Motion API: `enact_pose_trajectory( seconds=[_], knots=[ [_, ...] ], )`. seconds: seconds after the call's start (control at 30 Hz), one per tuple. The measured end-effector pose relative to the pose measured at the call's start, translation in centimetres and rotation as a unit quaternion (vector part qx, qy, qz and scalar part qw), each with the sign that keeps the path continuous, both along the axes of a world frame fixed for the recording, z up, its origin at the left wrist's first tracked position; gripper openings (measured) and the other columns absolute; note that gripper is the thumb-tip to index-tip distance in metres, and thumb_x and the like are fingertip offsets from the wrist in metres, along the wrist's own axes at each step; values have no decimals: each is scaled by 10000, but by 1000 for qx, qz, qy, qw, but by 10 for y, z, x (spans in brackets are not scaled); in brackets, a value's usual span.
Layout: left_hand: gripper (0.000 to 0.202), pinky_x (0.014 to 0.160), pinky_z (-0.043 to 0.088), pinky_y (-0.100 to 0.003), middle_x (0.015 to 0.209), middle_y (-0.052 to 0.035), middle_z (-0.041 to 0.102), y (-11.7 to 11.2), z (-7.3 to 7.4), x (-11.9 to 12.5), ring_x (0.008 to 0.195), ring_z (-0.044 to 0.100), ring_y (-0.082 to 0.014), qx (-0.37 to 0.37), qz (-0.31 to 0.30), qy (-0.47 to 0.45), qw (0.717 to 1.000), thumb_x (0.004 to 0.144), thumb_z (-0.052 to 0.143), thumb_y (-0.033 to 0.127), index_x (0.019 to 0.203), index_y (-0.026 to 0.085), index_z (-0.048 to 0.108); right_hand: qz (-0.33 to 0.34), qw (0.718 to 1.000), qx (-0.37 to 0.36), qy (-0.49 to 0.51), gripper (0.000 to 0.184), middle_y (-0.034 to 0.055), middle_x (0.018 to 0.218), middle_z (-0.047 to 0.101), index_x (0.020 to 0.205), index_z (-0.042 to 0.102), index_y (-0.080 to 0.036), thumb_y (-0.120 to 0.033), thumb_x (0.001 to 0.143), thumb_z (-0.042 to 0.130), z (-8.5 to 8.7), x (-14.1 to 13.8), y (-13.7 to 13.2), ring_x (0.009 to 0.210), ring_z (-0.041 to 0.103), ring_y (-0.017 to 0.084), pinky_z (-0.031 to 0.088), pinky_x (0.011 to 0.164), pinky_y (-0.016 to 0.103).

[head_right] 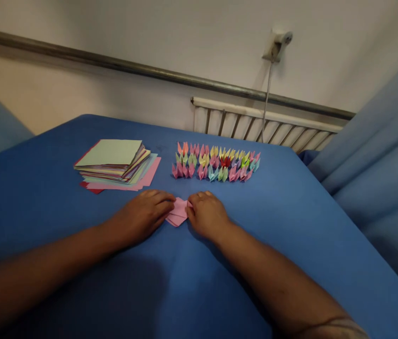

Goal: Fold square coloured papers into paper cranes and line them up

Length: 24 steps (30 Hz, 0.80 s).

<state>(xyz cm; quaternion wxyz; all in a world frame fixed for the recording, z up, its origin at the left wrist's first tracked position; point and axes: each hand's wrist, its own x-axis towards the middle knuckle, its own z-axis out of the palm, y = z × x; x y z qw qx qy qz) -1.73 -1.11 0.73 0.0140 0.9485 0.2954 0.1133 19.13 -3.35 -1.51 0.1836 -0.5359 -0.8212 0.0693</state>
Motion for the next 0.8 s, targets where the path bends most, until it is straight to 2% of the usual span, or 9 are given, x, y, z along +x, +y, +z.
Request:
enact_pose_trajectory(
  seconds=[0.13,0.27,0.37,0.47,0.53,0.6,0.7,0.8],
  knots=[
    [184,893,411,-402,1124,-99,632,10,0,-4,1010,549,-240,47,16,16,999,908,490,164,981,162,659,-11,1000,-11,-18,112,81,794,665,883,627,-200,-261,883,534,6,-7,-15,758,574,219,408,704,343],
    [193,907,410,-412,1113,-83,639,14,1,-9,1016,545,-246,39,29,19,999,917,472,177,934,164,664,-20,999,-37,1,115,64,760,665,882,629,-213,-302,878,555,8,-9,-20,720,582,212,413,675,336],
    [205,901,424,-391,1091,-68,650,6,4,-9,1001,563,-228,-8,33,-3,999,900,484,166,991,182,668,-18,999,-2,43,211,96,960,662,1055,613,-192,-301,884,552,4,-6,-14,908,581,240,439,793,363],
    [235,918,429,-380,1106,-67,650,-4,4,-5,1012,569,-218,-42,21,-18,999,900,489,184,1065,191,657,48,994,14,97,299,94,1185,587,1192,567,-207,-263,900,537,-4,-2,-3,1059,543,217,435,901,359],
    [234,928,429,-387,1117,-69,649,-9,1,-2,1021,569,-221,-47,15,-19,999,917,479,212,1069,192,655,97,990,-5,100,262,74,1157,599,1163,598,-219,-238,912,523,-8,0,2,1049,545,197,432,914,348],
    [234,930,433,-391,1118,-73,645,-9,-3,0,1026,567,-222,-48,19,-26,998,930,469,236,1085,185,638,118,988,-17,94,225,68,1081,626,1111,634,-212,-230,922,513,-11,2,5,1018,547,192,431,907,346],
    [227,937,439,-378,1150,-87,617,-6,-8,-2,1059,550,-221,-42,49,-69,996,919,498,239,1109,161,594,118,988,-18,94,203,76,1042,631,1071,655,-200,-234,923,521,-12,2,6,1000,540,193,434,884,347],
    [160,926,442,-364,1136,-77,608,-4,-8,-3,1048,548,-210,-43,38,-76,995,916,500,222,1007,166,619,115,989,-18,94,184,75,1029,628,1043,665,-197,-227,914,538,-13,2,6,986,538,191,437,868,345]
  ],
)
